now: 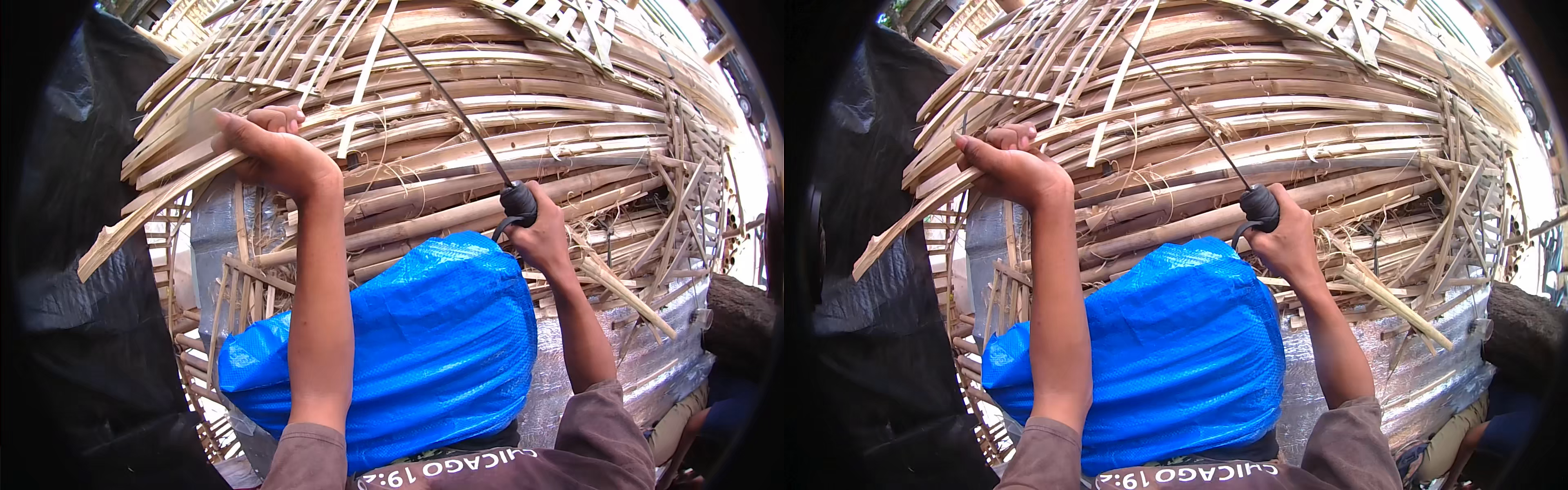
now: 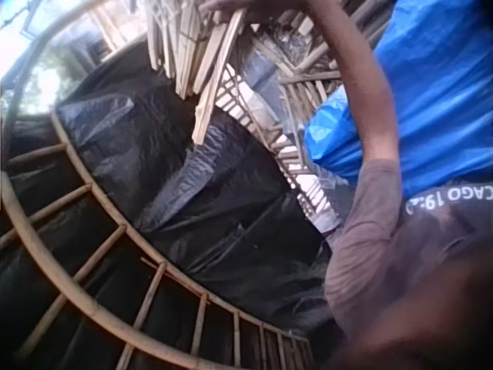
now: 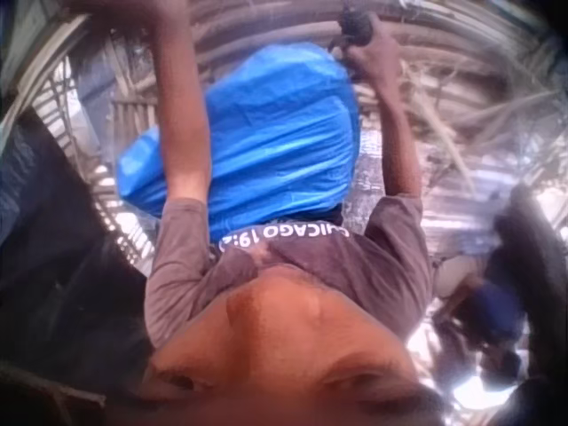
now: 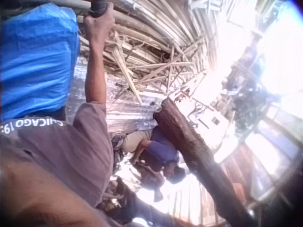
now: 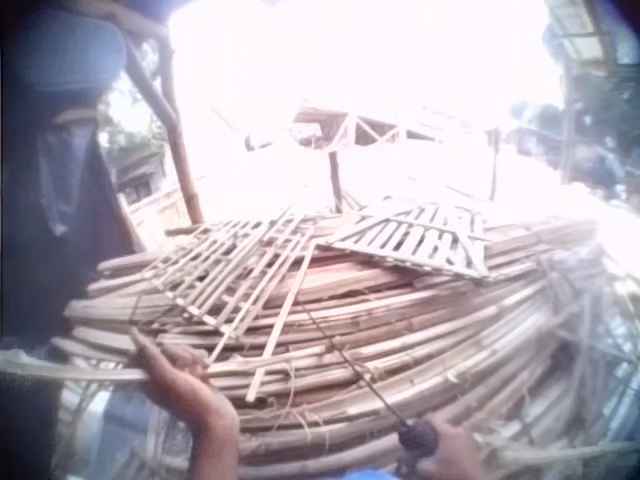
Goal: The person splits thin strips of bamboo from a larger piece using a large knife.
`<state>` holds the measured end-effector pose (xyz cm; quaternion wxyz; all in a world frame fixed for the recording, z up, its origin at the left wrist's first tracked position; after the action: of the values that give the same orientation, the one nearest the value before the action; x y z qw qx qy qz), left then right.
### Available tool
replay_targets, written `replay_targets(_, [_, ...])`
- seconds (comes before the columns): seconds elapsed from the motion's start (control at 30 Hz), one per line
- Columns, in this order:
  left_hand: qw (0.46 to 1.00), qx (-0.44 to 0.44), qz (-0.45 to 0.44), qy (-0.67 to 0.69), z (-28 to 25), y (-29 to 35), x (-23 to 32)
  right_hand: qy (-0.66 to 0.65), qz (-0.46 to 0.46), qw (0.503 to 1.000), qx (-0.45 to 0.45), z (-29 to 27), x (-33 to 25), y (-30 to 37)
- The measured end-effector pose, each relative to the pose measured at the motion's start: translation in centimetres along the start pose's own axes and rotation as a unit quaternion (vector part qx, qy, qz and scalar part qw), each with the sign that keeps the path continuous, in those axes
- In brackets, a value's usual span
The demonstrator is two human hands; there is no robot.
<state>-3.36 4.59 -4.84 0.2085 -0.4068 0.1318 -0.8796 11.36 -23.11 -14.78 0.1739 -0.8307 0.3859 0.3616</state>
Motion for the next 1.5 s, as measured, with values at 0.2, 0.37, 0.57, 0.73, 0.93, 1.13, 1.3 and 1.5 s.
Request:
replay_targets(0.2, [1.000, 0.000, -0.007, 0.021, -0.9, -0.4, -0.4, 0.086, 0.038, 0.995, -0.024, 2.0, 1.9, -0.5])
replay_targets(0.37, [1.000, -0.006, -0.005, 0.025, -1.0, -0.4, -0.2, 0.032, -0.018, 0.999, -0.011, 1.3, -0.7, -0.6])
replay_targets(0.57, [1.000, -0.008, -0.026, 0.010, -0.5, 0.4, 0.0, 0.135, 0.028, 0.990, -0.002, 2.1, 2.9, -2.3])
replay_targets(0.73, [1.000, -0.019, 0.003, 0.014, 0.0, 0.7, 0.4, 0.029, 0.012, 0.999, -0.033, 0.5, -1.0, -1.1])
replay_targets(0.93, [0.999, -0.009, -0.034, 0.034, -0.9, 0.4, -0.1, 0.141, 0.027, 0.990, -0.013, 2.6, 4.7, -2.5])
replay_targets(1.13, [0.999, 0.008, -0.034, 0.035, 0.8, -0.2, 0.7, 0.087, 0.053, 0.995, -0.018, 1.3, 2.6, -1.1])
replay_targets(1.3, [0.991, 0.049, -0.071, 0.104, 2.1, -2.9, 1.1, 0.010, 0.070, 0.997, 0.021, -0.5, 2.5, 0.8])
replay_targets(1.5, [0.978, 0.079, -0.116, 0.155, 2.5, -2.9, -0.5, 0.022, 0.087, 0.996, 0.016, -0.6, 2.6, 1.7])
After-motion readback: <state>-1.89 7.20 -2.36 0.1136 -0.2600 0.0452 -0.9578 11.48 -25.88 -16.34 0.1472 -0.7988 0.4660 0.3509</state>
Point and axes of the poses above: each hand's wrist, its own y-axis away from the middle knuckle, its own z-axis out of the palm, x = y × z, the point moved 4 cm from there along -y, towards the middle knuckle, and after that the axes turned 8 degrees about y, right-handed, at the moved point
